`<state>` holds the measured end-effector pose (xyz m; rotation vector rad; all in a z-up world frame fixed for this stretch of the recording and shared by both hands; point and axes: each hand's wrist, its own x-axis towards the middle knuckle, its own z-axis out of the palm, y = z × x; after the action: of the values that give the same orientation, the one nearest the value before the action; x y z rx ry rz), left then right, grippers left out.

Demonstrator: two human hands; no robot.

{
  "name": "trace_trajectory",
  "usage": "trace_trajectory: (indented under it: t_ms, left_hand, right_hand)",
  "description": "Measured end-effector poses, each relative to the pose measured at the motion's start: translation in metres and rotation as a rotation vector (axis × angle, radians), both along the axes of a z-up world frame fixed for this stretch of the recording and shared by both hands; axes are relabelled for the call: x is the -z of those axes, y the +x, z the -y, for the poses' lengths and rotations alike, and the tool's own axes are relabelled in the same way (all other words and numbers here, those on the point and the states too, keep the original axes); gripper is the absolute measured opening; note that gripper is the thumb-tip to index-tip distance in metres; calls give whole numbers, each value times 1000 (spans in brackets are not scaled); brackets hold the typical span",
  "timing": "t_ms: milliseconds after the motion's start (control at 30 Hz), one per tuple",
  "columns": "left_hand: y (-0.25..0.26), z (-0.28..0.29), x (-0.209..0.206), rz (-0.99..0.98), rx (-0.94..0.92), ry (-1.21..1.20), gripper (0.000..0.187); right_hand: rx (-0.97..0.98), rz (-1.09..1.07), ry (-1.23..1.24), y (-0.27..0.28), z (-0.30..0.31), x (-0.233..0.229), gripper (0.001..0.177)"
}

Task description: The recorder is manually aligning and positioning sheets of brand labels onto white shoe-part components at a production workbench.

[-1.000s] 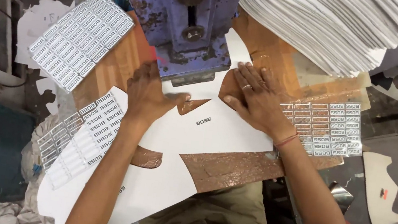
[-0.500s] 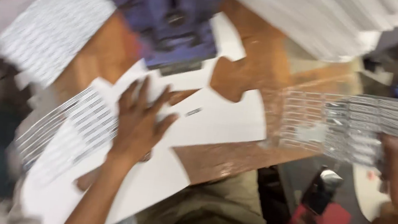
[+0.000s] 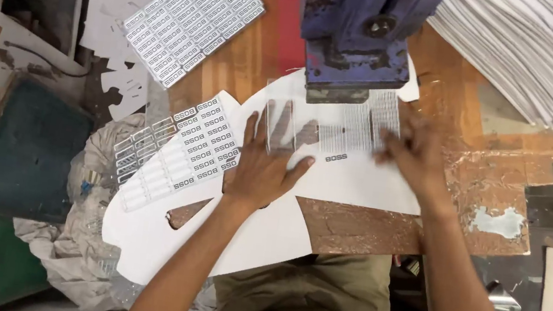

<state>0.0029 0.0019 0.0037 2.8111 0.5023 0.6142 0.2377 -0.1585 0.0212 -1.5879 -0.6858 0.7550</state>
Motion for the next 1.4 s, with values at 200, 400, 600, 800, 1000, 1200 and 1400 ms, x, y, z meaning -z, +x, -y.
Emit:
trace_trajectory:
  t_ms: [200, 400, 600, 800, 1000, 1200, 1400]
  left_hand:
    - [-1, -2, -1, 76, -21, -245, 59]
    - [2, -3, -1, 173, -14, -212, 68]
    - [2, -4, -1, 178, -36, -229, 68]
    - [2, -2, 0, 174, -22, -248, 69]
    - [2, -3, -3, 173, -28, -253, 69]
    - [4, -3, 0, 165, -29, -233, 72]
    - [4, -4, -5, 178, -25, -226, 70]
  right_hand:
    - [45, 475, -97, 27, -39, 15, 17]
    - [17, 252, 62, 10, -43, -2, 31]
    - [21, 265, 91, 9, -39, 5, 36]
    - [37, 292, 56, 10, -40, 3, 35]
    - [40, 297, 74, 9, -39, 4, 39]
    - [35, 251, 61, 12, -41, 5, 41]
    - [15, 262, 96, 11, -38, 8, 39]
